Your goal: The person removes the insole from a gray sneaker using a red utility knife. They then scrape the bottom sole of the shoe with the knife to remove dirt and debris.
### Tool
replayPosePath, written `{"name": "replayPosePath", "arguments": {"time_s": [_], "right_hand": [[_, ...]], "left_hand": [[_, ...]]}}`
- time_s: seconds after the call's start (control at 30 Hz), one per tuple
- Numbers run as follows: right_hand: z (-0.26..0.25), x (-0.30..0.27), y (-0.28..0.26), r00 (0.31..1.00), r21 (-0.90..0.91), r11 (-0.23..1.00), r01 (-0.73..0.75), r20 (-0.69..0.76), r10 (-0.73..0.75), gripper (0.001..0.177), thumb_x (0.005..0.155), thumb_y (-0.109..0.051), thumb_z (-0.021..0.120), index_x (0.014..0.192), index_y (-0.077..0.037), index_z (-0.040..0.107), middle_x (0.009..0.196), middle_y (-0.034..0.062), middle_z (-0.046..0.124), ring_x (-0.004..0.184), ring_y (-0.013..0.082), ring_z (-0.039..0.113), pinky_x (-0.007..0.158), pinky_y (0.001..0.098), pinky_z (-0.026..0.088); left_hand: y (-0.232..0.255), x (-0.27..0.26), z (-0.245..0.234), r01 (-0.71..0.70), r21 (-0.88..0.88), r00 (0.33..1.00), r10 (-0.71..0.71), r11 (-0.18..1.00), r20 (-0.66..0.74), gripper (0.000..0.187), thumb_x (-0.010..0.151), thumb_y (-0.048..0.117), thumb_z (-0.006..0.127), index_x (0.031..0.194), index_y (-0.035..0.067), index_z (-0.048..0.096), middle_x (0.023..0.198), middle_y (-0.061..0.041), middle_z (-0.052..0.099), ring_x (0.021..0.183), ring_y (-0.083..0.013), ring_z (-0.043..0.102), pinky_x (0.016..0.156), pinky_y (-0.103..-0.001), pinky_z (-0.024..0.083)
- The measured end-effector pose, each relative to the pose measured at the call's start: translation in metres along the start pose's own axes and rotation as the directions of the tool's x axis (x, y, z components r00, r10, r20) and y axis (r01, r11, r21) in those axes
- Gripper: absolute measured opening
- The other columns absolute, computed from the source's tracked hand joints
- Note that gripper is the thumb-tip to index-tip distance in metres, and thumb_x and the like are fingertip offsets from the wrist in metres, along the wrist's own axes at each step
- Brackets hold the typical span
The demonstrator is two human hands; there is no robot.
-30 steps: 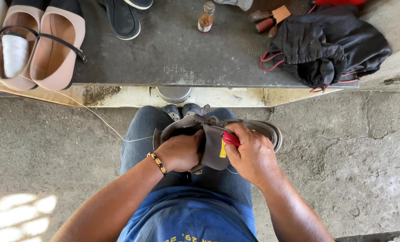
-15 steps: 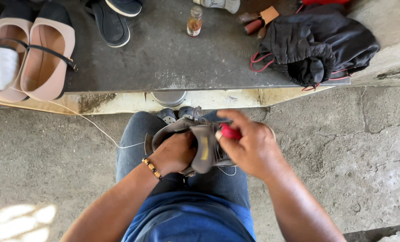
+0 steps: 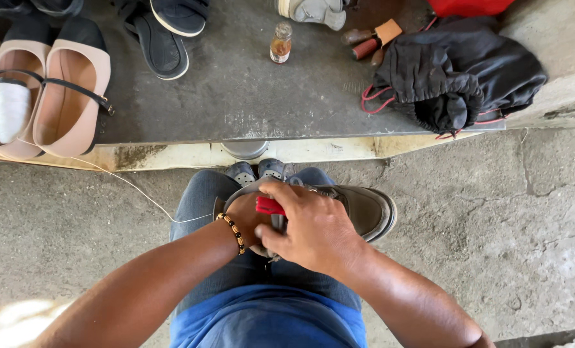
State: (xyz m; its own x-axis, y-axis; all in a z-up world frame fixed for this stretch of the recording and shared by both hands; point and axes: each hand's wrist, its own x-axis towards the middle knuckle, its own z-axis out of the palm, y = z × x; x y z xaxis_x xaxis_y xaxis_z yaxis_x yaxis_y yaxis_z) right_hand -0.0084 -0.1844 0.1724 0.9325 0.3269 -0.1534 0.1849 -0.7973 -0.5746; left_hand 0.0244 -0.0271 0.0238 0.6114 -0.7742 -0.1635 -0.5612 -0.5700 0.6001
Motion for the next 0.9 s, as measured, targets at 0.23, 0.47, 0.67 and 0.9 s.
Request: {"name": "replayPosePath", "arguments": {"time_s": [0.23, 0.47, 0.67, 0.9], "right_hand": [[0.027, -0.013, 0.044, 0.984, 0.051, 0.990, -0.133, -0.110, 0.138, 0.052, 0.087, -0.036, 0.079, 0.139, -0.036, 0.074, 0.097, 0.0133, 0.085, 0.093, 0.0452, 0.084, 0.083, 0.0594, 0.067], [0.006, -0.017, 0.034, 0.964, 0.131, 0.990, -0.054, -0.250, 0.086, 0.055, 0.087, -0.024, 0.078, 0.142, -0.030, 0.076, 0.095, 0.0158, 0.083, 0.086, 0.0475, 0.082, 0.073, 0.0579, 0.064], [-0.031, -0.050, 0.023, 0.923, 0.212, 0.977, 0.034, -0.381, 0.051, 0.061, 0.092, -0.031, 0.091, 0.149, -0.018, 0.074, 0.101, 0.0090, 0.080, 0.087, 0.0302, 0.081, 0.080, 0.0412, 0.062], [0.005, -0.104, 0.049, 0.951, 0.105, 0.963, -0.249, -0.161, 0.263, 0.078, 0.082, -0.067, 0.091, 0.147, -0.029, 0.071, 0.117, -0.0019, 0.077, 0.080, 0.0198, 0.078, 0.083, 0.0431, 0.063]], "left_hand": [[-0.025, -0.015, 0.029, -0.168, 0.061, 0.986, 0.169, 0.984, -0.008, 0.035, 0.122, 0.024, 0.054, 0.109, -0.002, 0.074, 0.093, 0.003, 0.066, 0.098, -0.0251, 0.074, 0.103, -0.026, 0.056], [-0.046, 0.002, 0.027, -0.149, -0.217, 0.989, 0.142, 0.965, -0.047, 0.034, 0.109, 0.031, 0.068, 0.087, 0.005, 0.073, 0.070, 0.002, 0.059, 0.065, -0.0149, 0.068, 0.073, -0.014, 0.048], [-0.011, 0.014, 0.014, 0.003, -0.209, 0.998, 0.009, 0.978, 0.054, 0.033, 0.095, 0.035, 0.072, 0.070, 0.013, 0.067, 0.063, -0.011, 0.068, 0.057, -0.0315, 0.072, 0.057, -0.037, 0.054], [0.060, -0.023, -0.027, 0.317, -0.855, 0.908, -0.392, 0.411, 0.148, 0.030, 0.099, 0.026, 0.067, 0.112, 0.006, 0.085, 0.117, -0.013, 0.091, 0.105, -0.0199, 0.081, 0.100, -0.039, 0.068]]}}
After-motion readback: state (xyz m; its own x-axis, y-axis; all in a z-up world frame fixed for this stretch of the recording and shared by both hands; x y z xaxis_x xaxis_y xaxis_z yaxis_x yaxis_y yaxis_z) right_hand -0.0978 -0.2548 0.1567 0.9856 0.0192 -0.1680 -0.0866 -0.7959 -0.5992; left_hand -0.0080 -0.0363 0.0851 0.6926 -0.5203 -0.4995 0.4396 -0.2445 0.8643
